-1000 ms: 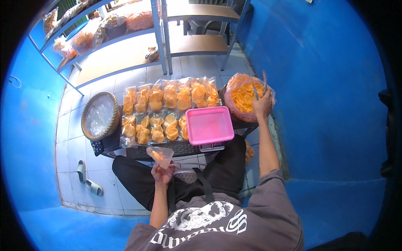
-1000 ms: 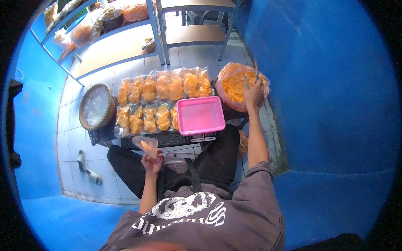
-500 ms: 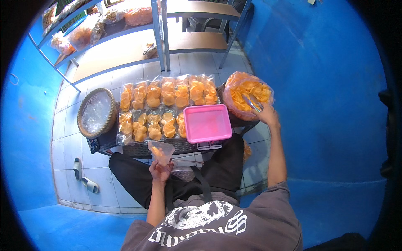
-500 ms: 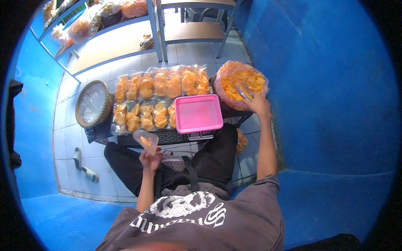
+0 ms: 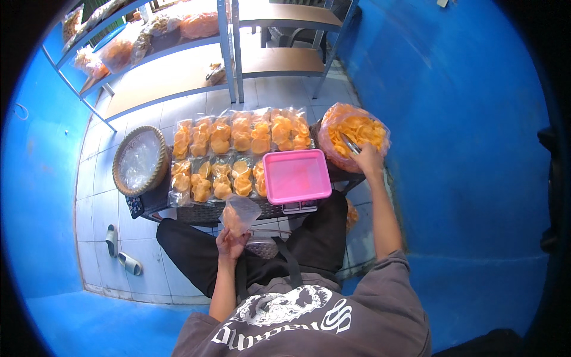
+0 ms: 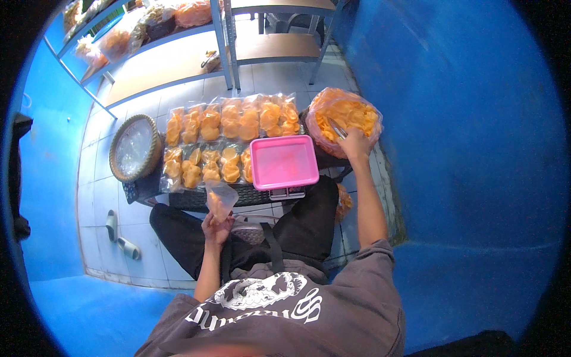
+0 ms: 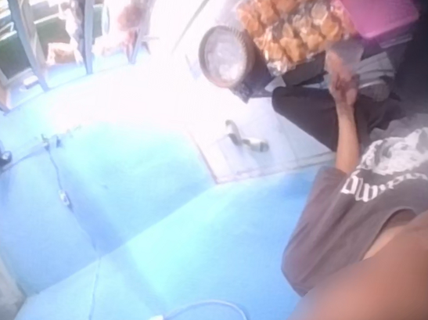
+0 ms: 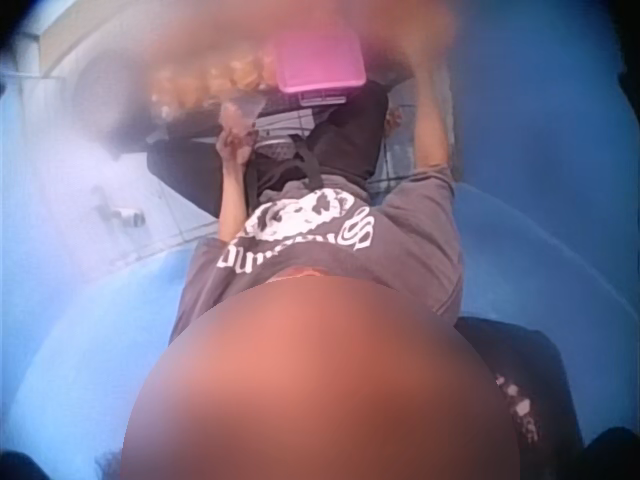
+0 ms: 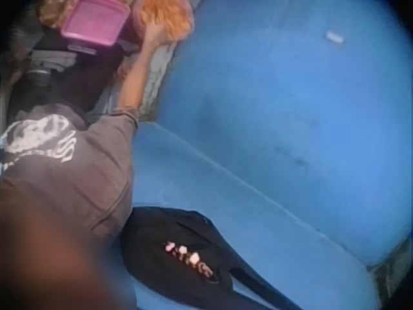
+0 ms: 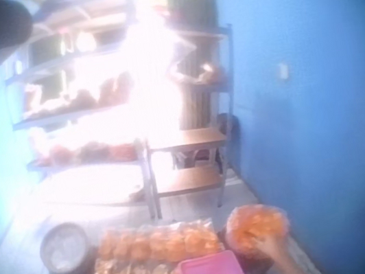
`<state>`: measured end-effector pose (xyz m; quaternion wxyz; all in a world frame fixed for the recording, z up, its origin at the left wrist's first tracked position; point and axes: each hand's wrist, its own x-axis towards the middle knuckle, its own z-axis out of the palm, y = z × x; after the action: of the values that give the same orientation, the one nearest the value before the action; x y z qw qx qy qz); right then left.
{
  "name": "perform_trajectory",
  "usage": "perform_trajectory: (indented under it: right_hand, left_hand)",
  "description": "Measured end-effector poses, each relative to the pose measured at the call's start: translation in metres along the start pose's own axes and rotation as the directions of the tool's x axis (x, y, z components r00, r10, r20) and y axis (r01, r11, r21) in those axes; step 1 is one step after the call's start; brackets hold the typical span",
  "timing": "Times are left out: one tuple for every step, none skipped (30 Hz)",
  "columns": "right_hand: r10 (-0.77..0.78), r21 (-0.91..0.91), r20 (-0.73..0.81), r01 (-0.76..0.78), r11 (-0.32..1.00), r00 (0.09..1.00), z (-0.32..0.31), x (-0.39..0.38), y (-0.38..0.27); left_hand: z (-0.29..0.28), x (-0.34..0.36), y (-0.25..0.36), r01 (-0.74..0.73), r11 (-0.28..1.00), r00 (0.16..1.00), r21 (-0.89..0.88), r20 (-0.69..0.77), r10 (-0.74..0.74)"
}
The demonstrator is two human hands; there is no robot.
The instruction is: The person sits on the floor and uses tongs to transfer orange chips from a large bag into small clear plastic bags. They place the filled bags onto a tray and continue the process repeatedly.
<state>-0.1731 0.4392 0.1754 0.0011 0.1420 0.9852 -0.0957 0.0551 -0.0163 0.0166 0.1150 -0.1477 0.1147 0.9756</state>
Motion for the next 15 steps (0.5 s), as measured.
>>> perform_trajectory:
  right_hand:
    - [0.015,0.027,0.002,-0.015,1.000,1.000,-0.004,-0.001,0.004]
    - [0.032,0.053,0.007,-0.032,0.998,0.999,-0.008,-0.002,0.006]
    - [0.063,-0.002,-0.001,-0.063,0.998,0.998,-0.013,-0.002,0.008]
    - [0.095,-0.057,-0.008,-0.095,0.994,0.995,-0.020,-0.003,0.008]
    - [0.154,-0.122,-0.012,-0.154,0.980,0.988,-0.024,-0.005,0.006]
    - [0.144,-0.098,-0.010,-0.144,0.985,0.990,-0.030,-0.007,0.007]
    - [0.115,-0.083,0.003,-0.114,0.990,0.993,-0.036,-0.009,0.006]
    - [0.099,-0.069,0.019,-0.097,0.993,0.995,-0.041,-0.009,0.007]
    - [0.079,-0.053,0.034,-0.077,0.996,0.996,-0.044,-0.010,0.007]
    - [0.093,-0.046,0.083,-0.089,0.995,0.992,-0.045,-0.009,0.007]
    - [0.104,-0.038,0.132,-0.100,0.994,0.986,-0.045,-0.006,0.008]
    - [0.103,-0.020,0.169,-0.102,0.995,0.980,-0.044,-0.003,0.010]
    - [0.113,-0.040,0.162,-0.108,0.993,0.980,-0.040,-0.001,0.013]
    - [0.110,-0.054,0.147,-0.103,0.993,0.983,-0.034,0.000,0.015]
    - [0.116,-0.072,0.136,-0.107,0.992,0.984,-0.029,0.002,0.016]
  left_hand:
    - [-0.003,0.001,-0.001,0.003,1.000,1.000,-0.020,0.030,-0.003]
    - [-0.005,0.002,-0.001,0.006,1.000,0.998,-0.026,0.063,-0.005]
    - [-0.008,0.004,-0.001,0.009,0.999,0.995,-0.031,0.096,-0.006]
    - [-0.010,0.005,-0.001,0.019,0.998,0.994,-0.055,0.111,-0.013]
    - [-0.012,0.007,0.000,0.031,0.997,0.992,-0.077,0.126,-0.021]
    - [-0.014,0.007,0.000,0.044,0.995,0.987,-0.093,0.161,-0.028]
    - [-0.015,0.008,0.000,0.051,0.994,0.990,-0.098,0.137,-0.037]
    - [-0.016,0.008,0.000,0.059,0.993,0.990,-0.099,0.133,-0.046]
    - [-0.016,0.009,0.000,0.071,0.992,0.987,-0.102,0.153,-0.055]
    - [-0.016,0.010,0.000,0.077,0.992,0.989,-0.104,0.131,-0.063]
    - [-0.015,0.010,0.000,0.086,0.990,0.989,-0.108,0.132,-0.071]
    - [-0.014,0.011,0.000,0.095,0.989,0.984,-0.112,0.160,-0.076]
    - [-0.014,0.011,0.000,0.094,0.990,0.987,-0.104,0.139,-0.079]
    - [-0.014,0.011,-0.001,0.090,0.991,0.987,-0.099,0.141,-0.075]
    - [-0.014,0.012,-0.001,0.079,0.993,0.988,-0.089,0.138,-0.066]
